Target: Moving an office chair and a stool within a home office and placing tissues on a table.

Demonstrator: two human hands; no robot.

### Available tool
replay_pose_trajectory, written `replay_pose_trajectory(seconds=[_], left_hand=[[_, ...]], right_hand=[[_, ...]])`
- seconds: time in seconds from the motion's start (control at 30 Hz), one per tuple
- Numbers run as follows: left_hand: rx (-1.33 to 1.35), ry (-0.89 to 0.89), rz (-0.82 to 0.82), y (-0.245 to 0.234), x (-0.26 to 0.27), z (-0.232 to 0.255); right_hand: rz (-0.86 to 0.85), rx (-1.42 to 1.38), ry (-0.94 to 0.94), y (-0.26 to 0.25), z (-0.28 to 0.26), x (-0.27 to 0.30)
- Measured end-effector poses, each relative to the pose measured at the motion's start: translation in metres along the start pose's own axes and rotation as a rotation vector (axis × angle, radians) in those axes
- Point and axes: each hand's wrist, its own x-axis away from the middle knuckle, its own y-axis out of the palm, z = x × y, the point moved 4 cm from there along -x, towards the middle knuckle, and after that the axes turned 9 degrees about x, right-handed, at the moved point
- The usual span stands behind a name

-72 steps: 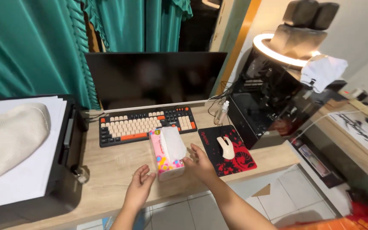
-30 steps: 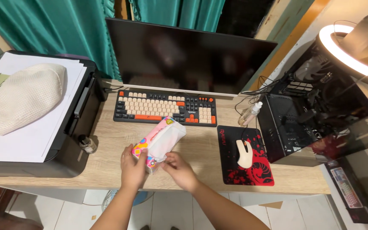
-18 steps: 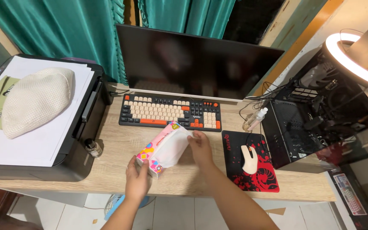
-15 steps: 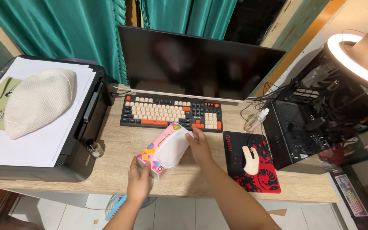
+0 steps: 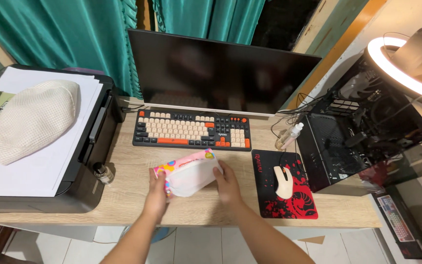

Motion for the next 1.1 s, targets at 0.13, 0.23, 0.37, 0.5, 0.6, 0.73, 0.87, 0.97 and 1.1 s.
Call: replay_pose_trajectory(seconds=[0.13, 0.23, 0.37, 0.5, 0.6, 0.73, 0.87, 0.97, 1.1], left_hand=[[0.025, -0.021, -0.039, -0.007, -0.02, 0.001], [0.096, -0.001, -0.084, -0.016, -0.041, -0.008], [0.089, 0.058, -0.121, -0.018, -0.044, -0.006], [-0.142, -0.078, -0.006, -0.005, -0.006, 0.03], [-0.079, 0.191, -0.133, -0.038, -0.062, -0.003], [-0.096, 0.203, -0.126, -0.035, -0.061, -0.006], [0.147, 0.152, -0.108, -0.038, -0.066, -0.015], [0.146, 0.152, -0.102, -0.037, -0.067, -0.014], [0.108, 0.143, -0.15, -0.043, -0.082, -0.031]], right_hand=[[0.092, -0.045, -0.119, -0.002, 0.017, 0.03], [0.154, 0.039, -0.111, -0.006, 0.017, 0.041], [0.086, -0.076, -0.106, -0.012, 0.023, 0.029], [0.105, -0.14, 0.034, -0.014, 0.008, 0.008], [0.012, -0.351, 0.069, -0.011, 0.042, -0.026], [-0.075, -0.259, 0.11, -0.004, 0.043, -0.029], [-0.14, -0.279, 0.048, 0.004, 0.037, -0.023], [-0.161, -0.336, 0.089, 0.005, 0.039, -0.023], [-0.239, -0.407, 0.111, 0.009, 0.057, -0.031]])
